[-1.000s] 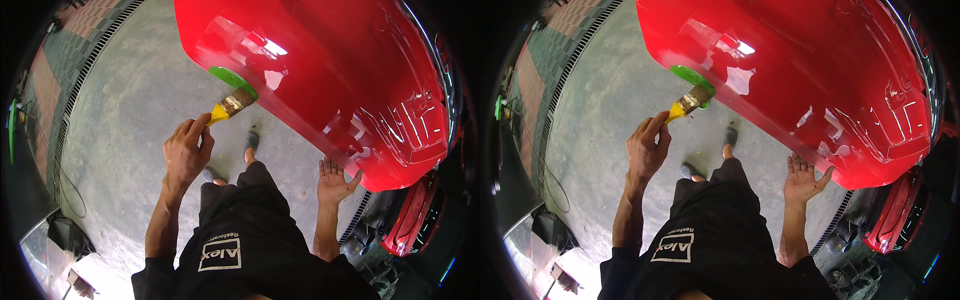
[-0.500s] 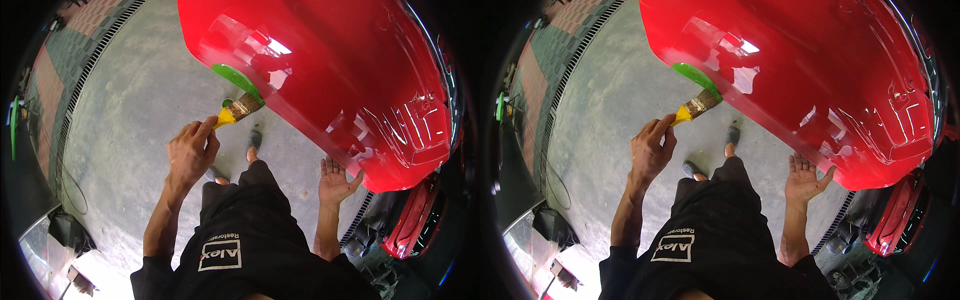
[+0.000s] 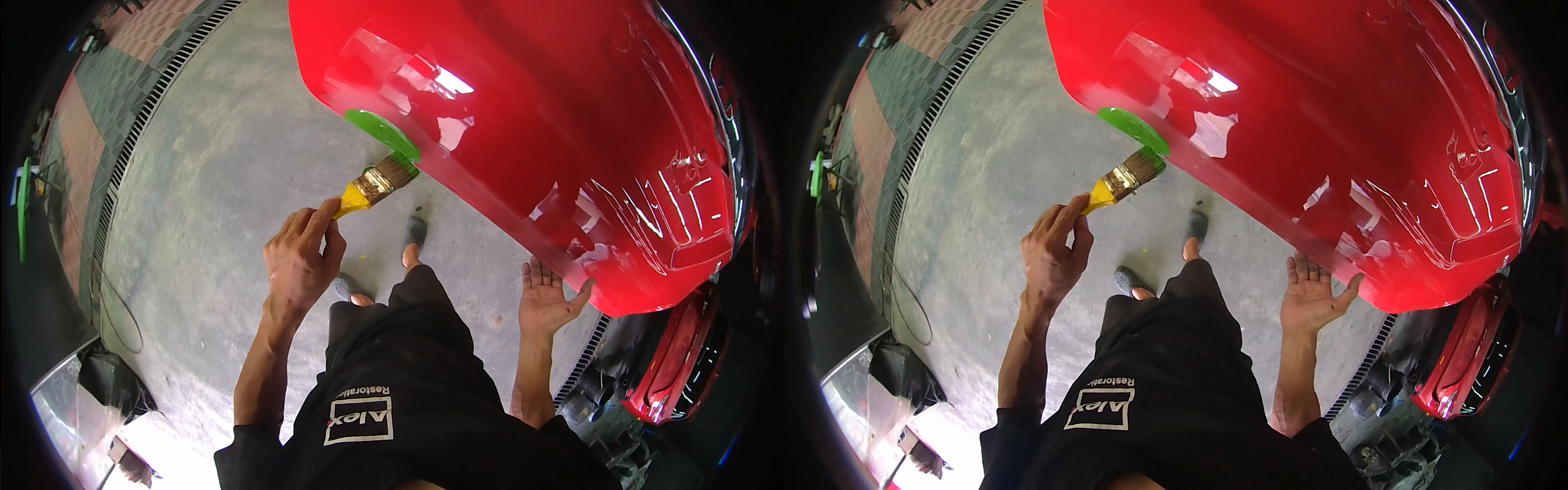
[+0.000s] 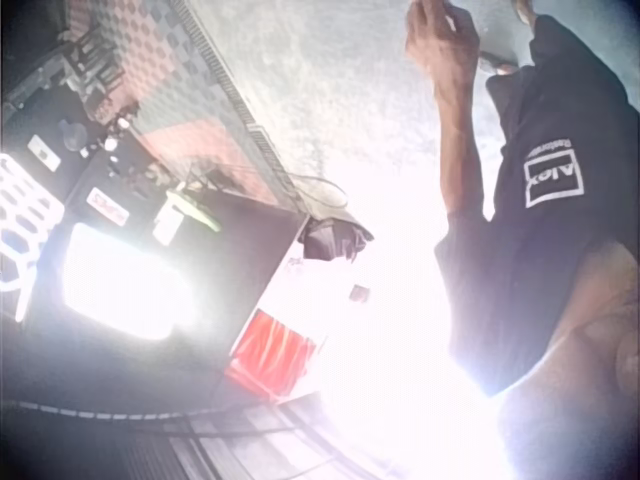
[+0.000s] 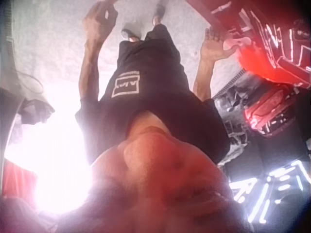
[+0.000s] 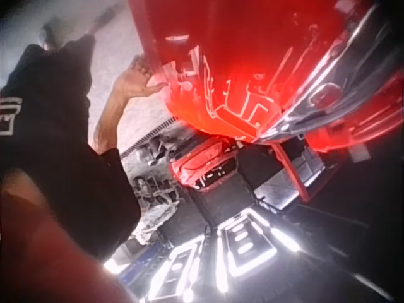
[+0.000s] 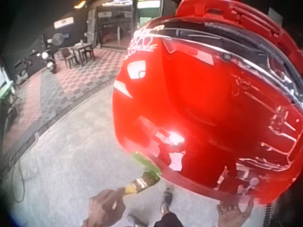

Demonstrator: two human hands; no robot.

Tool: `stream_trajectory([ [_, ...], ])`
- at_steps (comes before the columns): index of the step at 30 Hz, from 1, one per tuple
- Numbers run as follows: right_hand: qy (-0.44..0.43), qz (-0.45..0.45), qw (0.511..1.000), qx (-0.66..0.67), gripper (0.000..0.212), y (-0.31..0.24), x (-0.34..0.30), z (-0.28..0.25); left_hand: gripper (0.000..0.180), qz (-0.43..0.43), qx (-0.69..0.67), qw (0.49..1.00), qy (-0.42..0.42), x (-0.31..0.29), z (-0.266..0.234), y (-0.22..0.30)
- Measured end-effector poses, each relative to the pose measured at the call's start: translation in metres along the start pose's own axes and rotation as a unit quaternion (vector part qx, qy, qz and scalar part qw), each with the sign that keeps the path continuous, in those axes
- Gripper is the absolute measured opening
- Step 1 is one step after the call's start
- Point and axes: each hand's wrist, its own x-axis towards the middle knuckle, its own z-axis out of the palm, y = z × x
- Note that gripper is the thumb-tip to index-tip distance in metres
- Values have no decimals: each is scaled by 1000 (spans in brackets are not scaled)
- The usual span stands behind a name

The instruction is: The person uses a paintbrush to apply green paint to the rear bumper and trunk lid of a red car. They repeatedly dip the brush into a small container of paint and carefully cover the red surface with green strokes.

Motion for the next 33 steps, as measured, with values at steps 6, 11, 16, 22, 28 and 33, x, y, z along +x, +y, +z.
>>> stream_trajectory([
  [6,16,-6,1000,-12,93,0,-11,4,30,12,10,1000,3,14,-5,9],
  [11,4,-4,1000,-8,95,-5,-8,-5,30,23,23,999,15,17,-4,6],
  [16,-5,4,1000,-6,94,-6,-7,-8,32,43,42,998,23,20,-3,1],
  [22,10,-10,1000,-24,92,-4,-11,-3,32,40,45,998,22,18,-4,2],
  [28,10,-11,1000,-28,92,-4,-10,-1,33,40,46,998,32,17,-2,-1],
  [33,15,-7,1000,-25,92,-7,-5,-2,29,11,46,999,14,12,-3,2],
])
